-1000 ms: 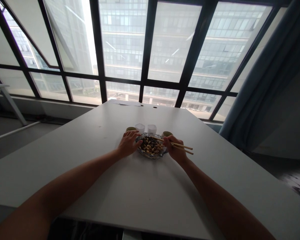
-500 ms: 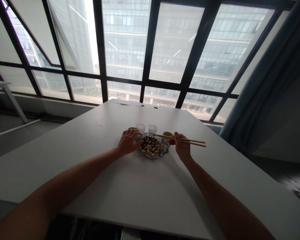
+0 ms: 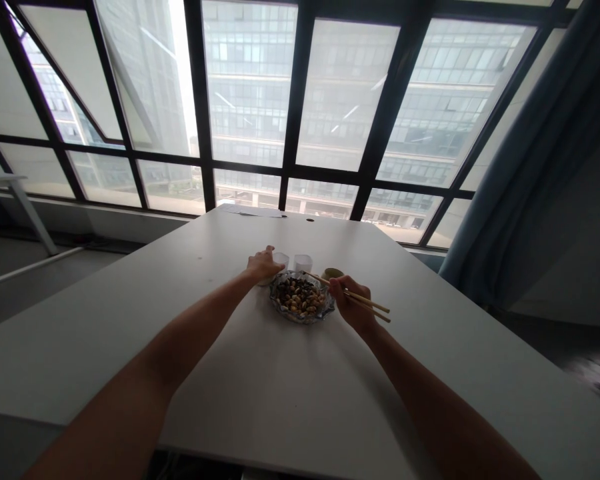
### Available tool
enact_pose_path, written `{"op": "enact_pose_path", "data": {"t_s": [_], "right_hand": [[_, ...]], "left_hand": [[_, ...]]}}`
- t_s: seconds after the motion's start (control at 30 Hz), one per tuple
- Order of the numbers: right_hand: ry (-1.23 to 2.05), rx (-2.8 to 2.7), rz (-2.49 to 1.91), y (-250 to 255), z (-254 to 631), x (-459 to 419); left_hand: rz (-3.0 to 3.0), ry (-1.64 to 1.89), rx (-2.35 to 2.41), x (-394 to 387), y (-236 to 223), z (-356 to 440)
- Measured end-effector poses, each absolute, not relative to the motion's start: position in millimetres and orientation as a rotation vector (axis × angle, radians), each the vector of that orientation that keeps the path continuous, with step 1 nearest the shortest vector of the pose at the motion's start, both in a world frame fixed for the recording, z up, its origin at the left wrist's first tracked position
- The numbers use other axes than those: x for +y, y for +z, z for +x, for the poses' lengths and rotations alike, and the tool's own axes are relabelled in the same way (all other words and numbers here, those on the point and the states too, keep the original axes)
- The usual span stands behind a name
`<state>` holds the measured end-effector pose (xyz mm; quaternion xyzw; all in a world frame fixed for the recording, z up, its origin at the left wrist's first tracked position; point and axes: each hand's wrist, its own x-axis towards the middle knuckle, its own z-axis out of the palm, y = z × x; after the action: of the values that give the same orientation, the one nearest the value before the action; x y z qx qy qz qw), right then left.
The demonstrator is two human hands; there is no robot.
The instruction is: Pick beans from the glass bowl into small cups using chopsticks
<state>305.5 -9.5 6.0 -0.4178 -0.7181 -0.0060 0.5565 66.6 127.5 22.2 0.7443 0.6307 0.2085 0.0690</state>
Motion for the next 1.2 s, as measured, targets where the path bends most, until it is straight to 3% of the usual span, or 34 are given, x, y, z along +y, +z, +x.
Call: {"op": "enact_pose_path", "data": {"t_s": [0.17,0.33,0.47,0.7,1.2], "right_hand": [[-0.044,-1.579,-0.98,5.2,310.1,-6.2],[-0.163,-1.536,-0.937,10.1,306.3,-14.6],[-0.199,-1.586,-0.888,15.9,300.3,-21.1],[-0.331,-1.92,-0.791,22.2,300.6,-16.0],[-0.211,-1.539,-0.889,29.7,299.0,-30.3]], "left_hand": [[2.299,0.923,1.795,133.5,20.8,67.3],[2.689,1.345,1.35,112.1,21.7,70.7],[2.839,1.329,1.08,87.6,20.3,76.4],[2.78,1.433,1.016,67.0,18.3,85.0],[2.789,1.489,0.975,108.1,15.2,63.0]]}}
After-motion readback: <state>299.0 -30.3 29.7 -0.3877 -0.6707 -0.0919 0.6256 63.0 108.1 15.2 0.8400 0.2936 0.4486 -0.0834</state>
